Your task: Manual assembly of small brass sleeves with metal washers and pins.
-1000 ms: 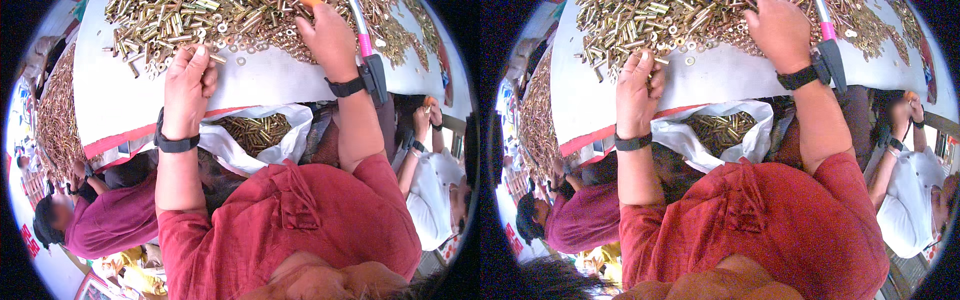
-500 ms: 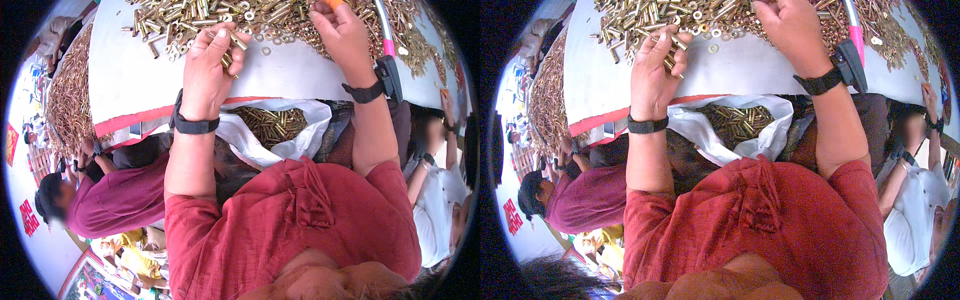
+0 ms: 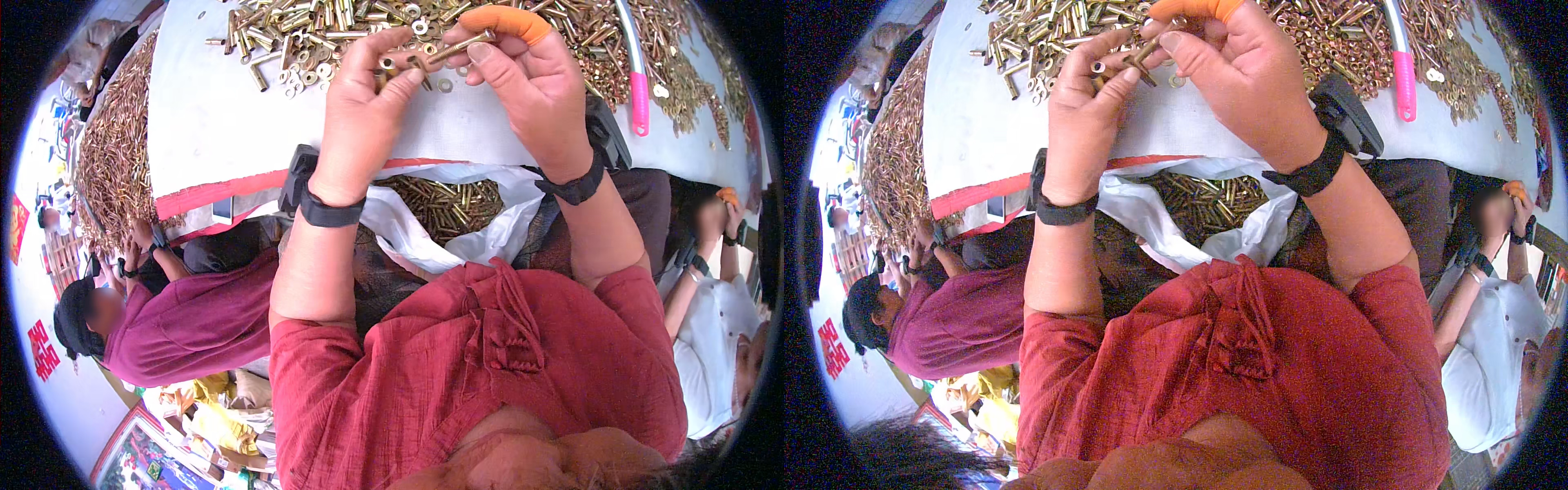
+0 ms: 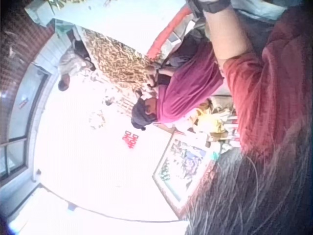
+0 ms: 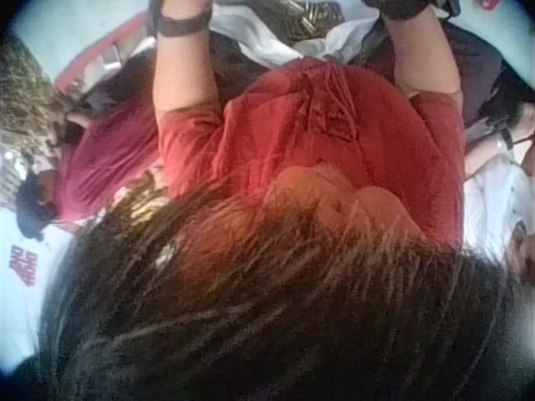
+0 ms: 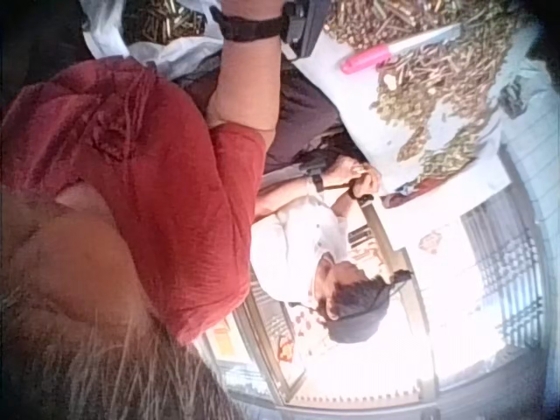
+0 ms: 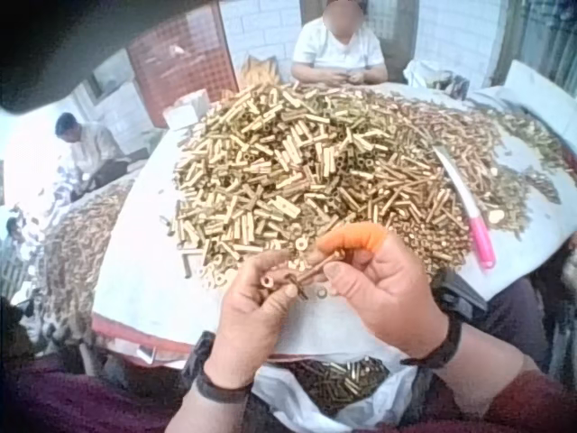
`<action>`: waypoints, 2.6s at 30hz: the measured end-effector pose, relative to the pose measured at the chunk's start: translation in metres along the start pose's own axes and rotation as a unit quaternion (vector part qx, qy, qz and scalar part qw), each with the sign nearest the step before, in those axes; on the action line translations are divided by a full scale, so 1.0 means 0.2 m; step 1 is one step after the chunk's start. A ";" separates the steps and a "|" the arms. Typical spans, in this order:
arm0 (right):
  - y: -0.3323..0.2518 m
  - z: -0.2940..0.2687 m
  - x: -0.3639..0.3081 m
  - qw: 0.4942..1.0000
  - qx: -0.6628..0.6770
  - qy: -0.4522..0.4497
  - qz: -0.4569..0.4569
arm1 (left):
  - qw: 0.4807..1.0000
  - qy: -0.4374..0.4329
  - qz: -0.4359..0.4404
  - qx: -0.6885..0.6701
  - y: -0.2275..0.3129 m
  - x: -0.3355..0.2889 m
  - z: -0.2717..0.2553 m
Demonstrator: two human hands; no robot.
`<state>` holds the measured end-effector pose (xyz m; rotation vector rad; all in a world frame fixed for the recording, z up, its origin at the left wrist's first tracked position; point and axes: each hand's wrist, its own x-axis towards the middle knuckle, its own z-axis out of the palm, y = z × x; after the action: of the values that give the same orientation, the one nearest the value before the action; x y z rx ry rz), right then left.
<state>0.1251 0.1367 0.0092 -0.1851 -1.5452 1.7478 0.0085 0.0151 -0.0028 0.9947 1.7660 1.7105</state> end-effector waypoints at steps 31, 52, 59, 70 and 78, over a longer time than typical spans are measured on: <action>0.07 -0.05 -0.03 0.972 0.005 -0.014 0.233 | 0.943 -0.051 -0.123 -0.306 -0.01 0.00 -0.04; 0.04 -0.08 -0.05 0.793 -0.578 -0.180 -0.066 | 0.943 -0.006 -0.162 -0.290 0.01 -0.02 -0.06; 0.03 -0.08 -0.04 0.743 -0.630 -0.202 -0.097 | 0.995 -0.002 -0.065 0.077 -0.07 -0.02 -0.09; 0.03 -0.11 -0.03 0.770 -0.598 -0.200 -0.100 | 0.986 -0.024 -0.002 0.163 -0.07 -0.02 -0.07; 0.11 -0.12 -0.02 0.968 -0.183 -0.096 0.144 | 0.980 -0.093 0.021 0.174 -0.05 -0.04 -0.07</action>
<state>0.1322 0.1527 -0.0175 -0.4540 -2.0650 1.7198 -0.0002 0.0008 -0.0130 1.3008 1.9680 1.3038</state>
